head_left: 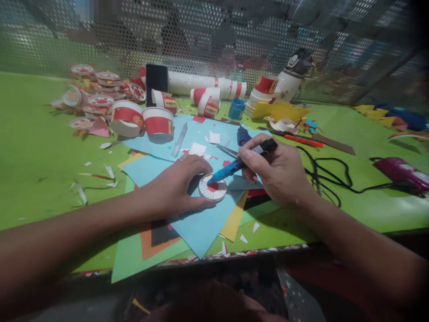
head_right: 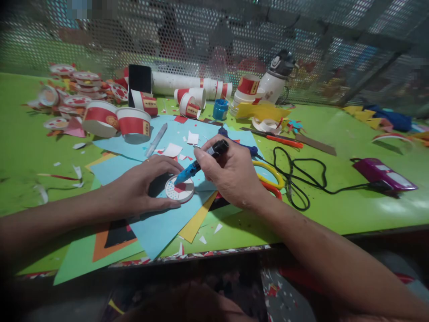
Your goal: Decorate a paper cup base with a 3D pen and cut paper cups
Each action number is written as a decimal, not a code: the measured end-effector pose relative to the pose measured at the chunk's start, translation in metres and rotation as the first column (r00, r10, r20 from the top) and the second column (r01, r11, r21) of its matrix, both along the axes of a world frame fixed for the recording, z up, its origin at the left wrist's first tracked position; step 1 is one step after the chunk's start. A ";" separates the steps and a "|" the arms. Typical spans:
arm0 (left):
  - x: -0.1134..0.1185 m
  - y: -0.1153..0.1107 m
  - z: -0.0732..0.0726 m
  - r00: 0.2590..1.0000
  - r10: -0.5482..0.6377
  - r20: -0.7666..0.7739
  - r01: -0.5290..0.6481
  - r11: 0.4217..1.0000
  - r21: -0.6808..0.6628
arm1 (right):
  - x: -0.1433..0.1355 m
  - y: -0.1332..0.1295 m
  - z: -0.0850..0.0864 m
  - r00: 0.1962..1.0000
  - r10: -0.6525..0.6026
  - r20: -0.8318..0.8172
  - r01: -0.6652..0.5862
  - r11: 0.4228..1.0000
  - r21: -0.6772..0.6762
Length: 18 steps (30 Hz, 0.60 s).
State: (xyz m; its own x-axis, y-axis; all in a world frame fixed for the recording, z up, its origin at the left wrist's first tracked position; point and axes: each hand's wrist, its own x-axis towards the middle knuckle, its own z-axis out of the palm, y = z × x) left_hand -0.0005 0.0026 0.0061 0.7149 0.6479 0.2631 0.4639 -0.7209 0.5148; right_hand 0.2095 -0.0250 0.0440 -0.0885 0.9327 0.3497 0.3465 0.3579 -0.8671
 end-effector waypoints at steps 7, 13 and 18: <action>0.000 0.000 -0.001 1.000 0.002 0.011 -0.002 1.000 -0.009 | 0.000 0.000 -0.001 1.000 0.024 -0.006 -0.024 1.000 -0.005; 0.000 0.000 -0.001 1.000 0.001 0.004 -0.001 1.000 -0.015 | 0.000 0.001 -0.002 0.999 0.039 0.022 -0.039 0.999 -0.009; 0.000 -0.001 0.000 1.000 0.000 0.011 0.000 1.000 0.001 | 0.000 0.001 -0.002 0.999 0.034 0.035 -0.034 0.999 -0.015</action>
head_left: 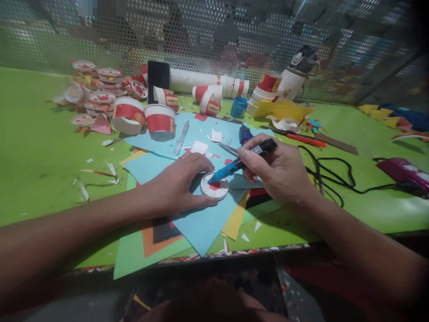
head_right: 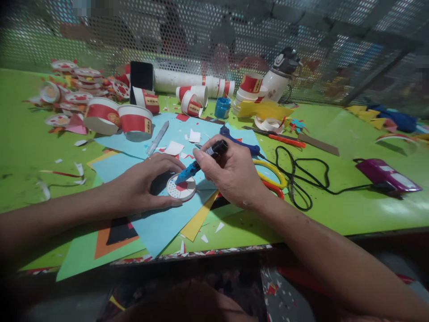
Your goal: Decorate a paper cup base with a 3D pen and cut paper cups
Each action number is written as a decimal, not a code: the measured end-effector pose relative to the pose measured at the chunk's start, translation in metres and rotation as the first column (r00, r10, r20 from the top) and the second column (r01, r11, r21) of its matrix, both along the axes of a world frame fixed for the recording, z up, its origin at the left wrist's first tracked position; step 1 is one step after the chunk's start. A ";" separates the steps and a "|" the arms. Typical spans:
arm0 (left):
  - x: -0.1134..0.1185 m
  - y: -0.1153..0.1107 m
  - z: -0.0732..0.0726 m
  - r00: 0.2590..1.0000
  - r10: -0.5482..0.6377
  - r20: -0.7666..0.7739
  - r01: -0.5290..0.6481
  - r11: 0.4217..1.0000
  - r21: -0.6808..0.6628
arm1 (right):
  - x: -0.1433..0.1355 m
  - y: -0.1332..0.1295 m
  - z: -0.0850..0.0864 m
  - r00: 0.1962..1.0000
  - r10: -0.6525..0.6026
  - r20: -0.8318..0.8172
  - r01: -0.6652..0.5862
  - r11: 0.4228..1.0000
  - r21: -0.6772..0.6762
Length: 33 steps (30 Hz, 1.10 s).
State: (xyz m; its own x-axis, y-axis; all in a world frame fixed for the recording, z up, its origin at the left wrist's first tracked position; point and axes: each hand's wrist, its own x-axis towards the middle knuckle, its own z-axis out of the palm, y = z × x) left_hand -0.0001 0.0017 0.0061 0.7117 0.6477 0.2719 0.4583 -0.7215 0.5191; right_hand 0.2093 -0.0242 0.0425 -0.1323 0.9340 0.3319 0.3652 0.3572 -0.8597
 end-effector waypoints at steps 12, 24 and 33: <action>0.001 0.000 0.000 1.000 0.009 -0.003 -0.009 1.000 -0.002 | 0.000 -0.002 0.000 0.997 0.004 0.079 -0.008 0.999 0.049; -0.002 0.000 -0.001 1.000 0.016 -0.010 -0.015 0.999 0.042 | 0.007 0.004 -0.005 0.963 0.043 -0.266 -0.032 0.999 0.043; -0.001 -0.001 0.001 1.000 0.012 -0.011 -0.012 1.000 0.004 | 0.005 0.004 -0.007 0.960 0.006 -0.281 -0.010 1.000 -0.016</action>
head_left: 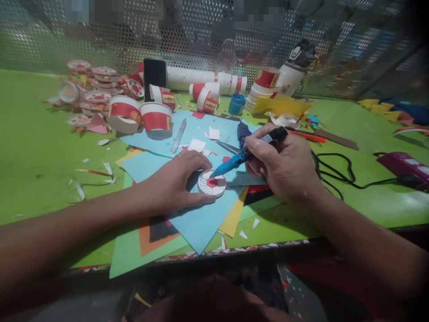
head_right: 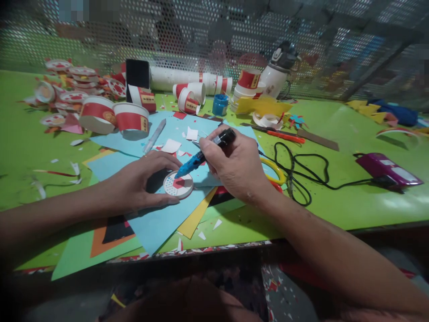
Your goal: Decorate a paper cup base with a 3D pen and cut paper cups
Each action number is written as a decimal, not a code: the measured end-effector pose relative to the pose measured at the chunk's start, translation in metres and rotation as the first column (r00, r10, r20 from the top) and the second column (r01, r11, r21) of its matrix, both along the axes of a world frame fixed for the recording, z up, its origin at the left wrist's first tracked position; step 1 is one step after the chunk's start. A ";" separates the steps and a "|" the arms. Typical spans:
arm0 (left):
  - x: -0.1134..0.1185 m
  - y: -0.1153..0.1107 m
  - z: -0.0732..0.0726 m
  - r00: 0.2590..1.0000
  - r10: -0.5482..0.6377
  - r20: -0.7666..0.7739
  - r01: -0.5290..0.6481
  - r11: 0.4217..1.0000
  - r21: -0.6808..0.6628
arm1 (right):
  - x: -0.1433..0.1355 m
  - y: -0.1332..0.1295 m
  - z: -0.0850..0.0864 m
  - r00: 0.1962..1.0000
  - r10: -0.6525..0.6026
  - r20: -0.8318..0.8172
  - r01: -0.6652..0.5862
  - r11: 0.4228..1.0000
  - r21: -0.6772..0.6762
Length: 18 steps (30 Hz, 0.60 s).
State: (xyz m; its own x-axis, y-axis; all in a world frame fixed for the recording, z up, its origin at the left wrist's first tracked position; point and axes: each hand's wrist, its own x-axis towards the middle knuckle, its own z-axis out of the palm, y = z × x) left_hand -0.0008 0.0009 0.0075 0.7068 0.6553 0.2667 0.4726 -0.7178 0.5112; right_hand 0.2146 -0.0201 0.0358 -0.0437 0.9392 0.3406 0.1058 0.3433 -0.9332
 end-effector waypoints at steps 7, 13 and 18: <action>0.000 0.001 -0.002 1.000 -0.007 0.013 0.007 1.000 -0.003 | 0.001 0.003 0.006 0.986 -0.019 -0.164 0.013 0.999 -0.039; -0.003 -0.001 -0.008 0.998 0.024 0.052 -0.022 0.999 -0.029 | 0.001 0.001 0.013 0.968 -0.009 -0.250 -0.039 0.981 -0.187; -0.004 0.000 -0.010 0.999 0.008 0.053 -0.008 1.000 -0.002 | 0.002 0.001 0.014 0.954 -0.014 -0.298 -0.043 0.982 -0.183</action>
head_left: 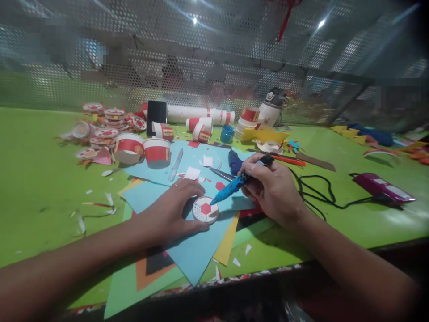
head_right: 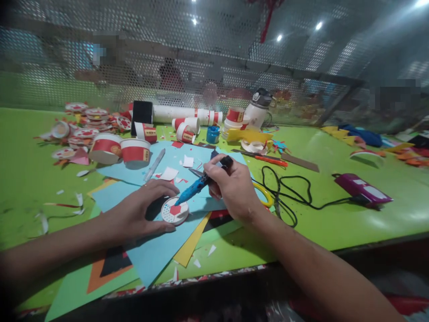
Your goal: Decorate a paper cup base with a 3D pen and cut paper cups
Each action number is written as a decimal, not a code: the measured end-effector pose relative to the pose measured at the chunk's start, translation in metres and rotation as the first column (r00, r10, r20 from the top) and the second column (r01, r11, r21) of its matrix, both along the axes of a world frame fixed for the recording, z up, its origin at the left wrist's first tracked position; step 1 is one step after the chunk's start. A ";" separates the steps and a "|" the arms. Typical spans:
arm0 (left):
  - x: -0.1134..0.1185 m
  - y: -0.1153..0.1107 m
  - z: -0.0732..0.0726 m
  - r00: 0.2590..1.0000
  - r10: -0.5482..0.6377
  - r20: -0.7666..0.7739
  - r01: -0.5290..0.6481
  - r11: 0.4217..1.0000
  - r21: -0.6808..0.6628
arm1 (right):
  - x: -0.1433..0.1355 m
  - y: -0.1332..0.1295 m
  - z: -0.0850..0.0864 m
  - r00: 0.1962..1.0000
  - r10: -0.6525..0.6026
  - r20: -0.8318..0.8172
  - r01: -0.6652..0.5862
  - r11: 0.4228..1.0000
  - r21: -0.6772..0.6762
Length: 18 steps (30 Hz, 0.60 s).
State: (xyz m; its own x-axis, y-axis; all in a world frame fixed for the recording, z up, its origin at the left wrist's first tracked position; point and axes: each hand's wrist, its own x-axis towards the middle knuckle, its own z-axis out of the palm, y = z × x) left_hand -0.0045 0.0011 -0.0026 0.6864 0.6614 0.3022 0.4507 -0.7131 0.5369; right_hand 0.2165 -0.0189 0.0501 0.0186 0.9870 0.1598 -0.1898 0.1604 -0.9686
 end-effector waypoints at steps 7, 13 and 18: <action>0.002 0.000 0.001 0.998 0.053 -0.022 -0.053 0.999 -0.008 | 0.000 0.002 -0.003 1.000 -0.014 -0.003 0.014 1.000 0.015; 0.002 -0.003 0.007 0.997 0.042 -0.060 -0.045 0.997 -0.054 | 0.001 0.005 -0.003 1.000 -0.016 0.005 0.015 1.000 0.023; 0.001 -0.004 0.013 0.999 0.013 -0.051 -0.018 0.994 -0.104 | 0.000 0.005 -0.003 1.000 0.005 0.009 -0.005 1.000 0.012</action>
State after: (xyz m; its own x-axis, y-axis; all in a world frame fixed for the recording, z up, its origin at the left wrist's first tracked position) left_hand -0.0040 -0.0030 0.0101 0.6887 0.6980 0.1962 0.4896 -0.6473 0.5842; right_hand 0.2170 -0.0143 0.0473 0.0124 0.9850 0.1721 -0.1816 0.1715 -0.9683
